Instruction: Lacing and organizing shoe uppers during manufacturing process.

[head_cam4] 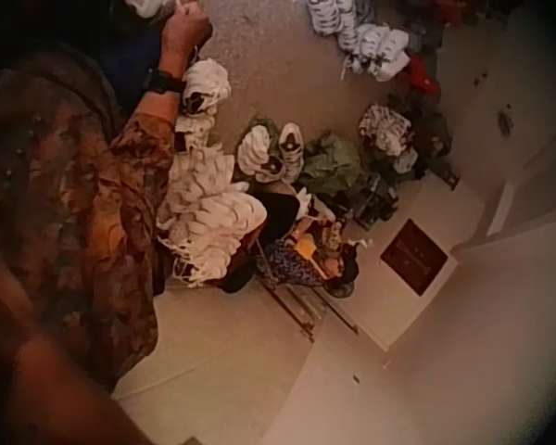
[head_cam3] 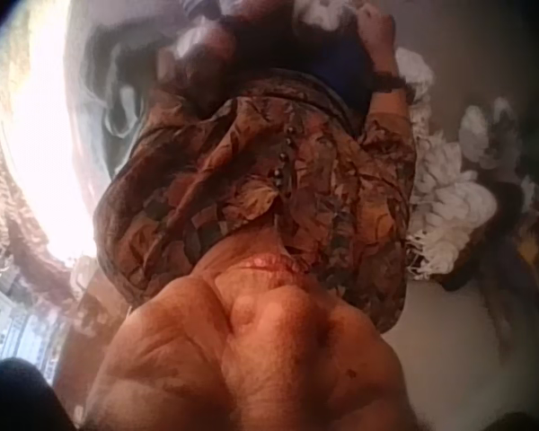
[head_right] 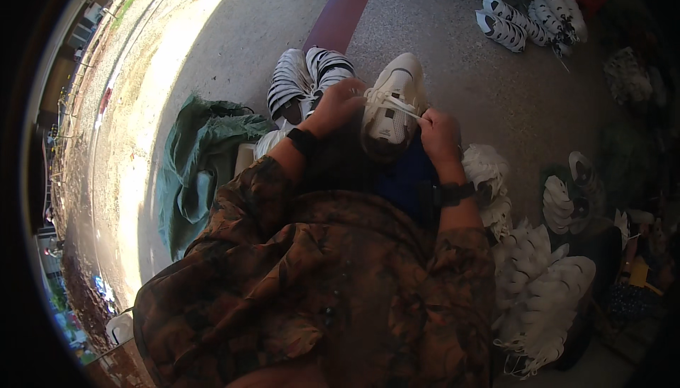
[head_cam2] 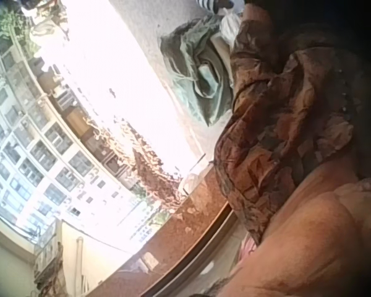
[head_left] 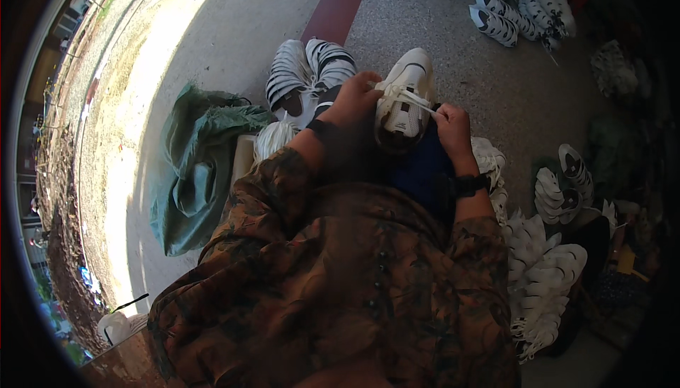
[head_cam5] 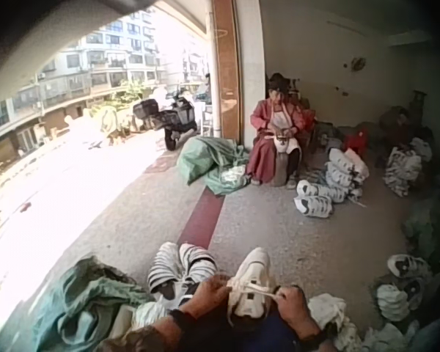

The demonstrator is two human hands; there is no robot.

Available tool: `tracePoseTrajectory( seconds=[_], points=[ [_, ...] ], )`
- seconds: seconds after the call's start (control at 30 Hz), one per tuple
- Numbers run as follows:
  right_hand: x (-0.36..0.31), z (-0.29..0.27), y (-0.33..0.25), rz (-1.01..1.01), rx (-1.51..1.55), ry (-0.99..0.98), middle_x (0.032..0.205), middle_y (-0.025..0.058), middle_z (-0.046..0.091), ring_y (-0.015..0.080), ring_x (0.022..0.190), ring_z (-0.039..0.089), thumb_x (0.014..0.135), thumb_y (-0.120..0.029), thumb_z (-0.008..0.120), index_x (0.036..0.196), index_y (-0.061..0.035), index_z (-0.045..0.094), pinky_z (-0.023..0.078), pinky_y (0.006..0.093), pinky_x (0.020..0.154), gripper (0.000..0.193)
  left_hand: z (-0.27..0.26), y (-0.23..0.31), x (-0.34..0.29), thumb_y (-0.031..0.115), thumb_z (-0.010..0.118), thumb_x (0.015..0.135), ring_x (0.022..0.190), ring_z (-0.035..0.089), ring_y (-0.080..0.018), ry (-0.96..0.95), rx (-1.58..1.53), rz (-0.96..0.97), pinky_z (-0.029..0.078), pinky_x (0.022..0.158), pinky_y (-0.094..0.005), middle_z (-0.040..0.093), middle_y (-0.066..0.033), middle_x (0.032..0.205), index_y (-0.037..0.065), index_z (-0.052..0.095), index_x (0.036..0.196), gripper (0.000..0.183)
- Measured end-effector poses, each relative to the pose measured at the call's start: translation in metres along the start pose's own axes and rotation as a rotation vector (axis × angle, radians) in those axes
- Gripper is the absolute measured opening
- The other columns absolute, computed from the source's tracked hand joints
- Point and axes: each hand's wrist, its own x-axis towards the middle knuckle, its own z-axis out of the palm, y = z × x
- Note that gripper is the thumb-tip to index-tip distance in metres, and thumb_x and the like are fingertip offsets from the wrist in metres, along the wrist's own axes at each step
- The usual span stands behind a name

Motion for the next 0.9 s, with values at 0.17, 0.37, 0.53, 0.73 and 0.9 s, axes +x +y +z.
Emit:
tracePoseTrajectory(
  seconds=[0.17, 0.37, 0.53, 0.73, 0.9],
  points=[
    [-0.026, -0.024, 0.030, -0.105, -0.120, 0.261, 0.057, 0.0146, 0.049, 0.0170, 0.055, 0.050, 0.079, -0.003, 0.060, 0.068, 0.0033, 0.051, 0.041, 0.0322, 0.054, 0.015, -0.053, -0.038, -0.021, 0.007, 0.056, 0.080, 0.078, 0.061, -0.0173, 0.083, -0.376, -0.194, 0.048, 0.072, -0.0280, 0.065, -0.0134, 0.084, -0.002, 0.059, 0.104, 0.026],
    [-0.025, -0.028, 0.005, 0.038, -0.014, -0.017, 0.080, 0.0160, 0.060, 0.0367, 0.080, 0.058, 0.079, -0.011, 0.059, 0.089, -0.0022, 0.056, 0.046, 0.0412, 0.071, 0.014, -0.046, -0.016, -0.026, 0.020, 0.054, 0.084, 0.084, 0.062, -0.0361, -0.009, 0.242, 0.122, 0.047, 0.079, -0.0400, 0.064, -0.0199, 0.088, 0.001, 0.061, 0.102, 0.027],
    [-0.004, -0.013, -0.032, 0.067, 0.160, -0.113, 0.076, 0.0176, 0.061, 0.0381, 0.078, 0.060, 0.074, -0.005, 0.064, 0.089, -0.0010, 0.054, 0.047, 0.0423, 0.069, 0.018, -0.023, 0.023, -0.012, 0.019, 0.056, 0.083, 0.088, 0.063, -0.0296, -0.232, 0.232, 0.088, 0.048, 0.077, -0.0365, 0.065, -0.0172, 0.089, 0.000, 0.061, 0.101, 0.026],
    [0.016, 0.006, -0.046, -0.207, -0.173, 0.015, 0.075, 0.0204, 0.061, 0.0382, 0.074, 0.061, 0.077, -0.008, 0.059, 0.083, -0.0039, 0.056, 0.048, 0.0456, 0.063, 0.008, 0.007, 0.028, -0.002, 0.018, 0.058, 0.079, 0.071, 0.063, -0.0289, -0.147, 0.530, 0.425, 0.050, 0.065, -0.0377, 0.063, -0.0097, 0.077, 0.006, 0.062, 0.084, 0.014],
    [0.011, -0.007, -0.033, -0.375, -0.434, -0.021, 0.071, 0.0187, 0.060, 0.0373, 0.071, 0.061, 0.081, -0.007, 0.052, 0.076, -0.0062, 0.055, 0.048, 0.0450, 0.059, 0.006, -0.020, 0.014, 0.000, 0.018, 0.058, 0.079, 0.065, 0.061, -0.0263, -0.076, 0.649, 0.570, 0.048, 0.060, -0.0371, 0.059, -0.0066, 0.069, 0.009, 0.057, 0.071, 0.012]
  ],
)
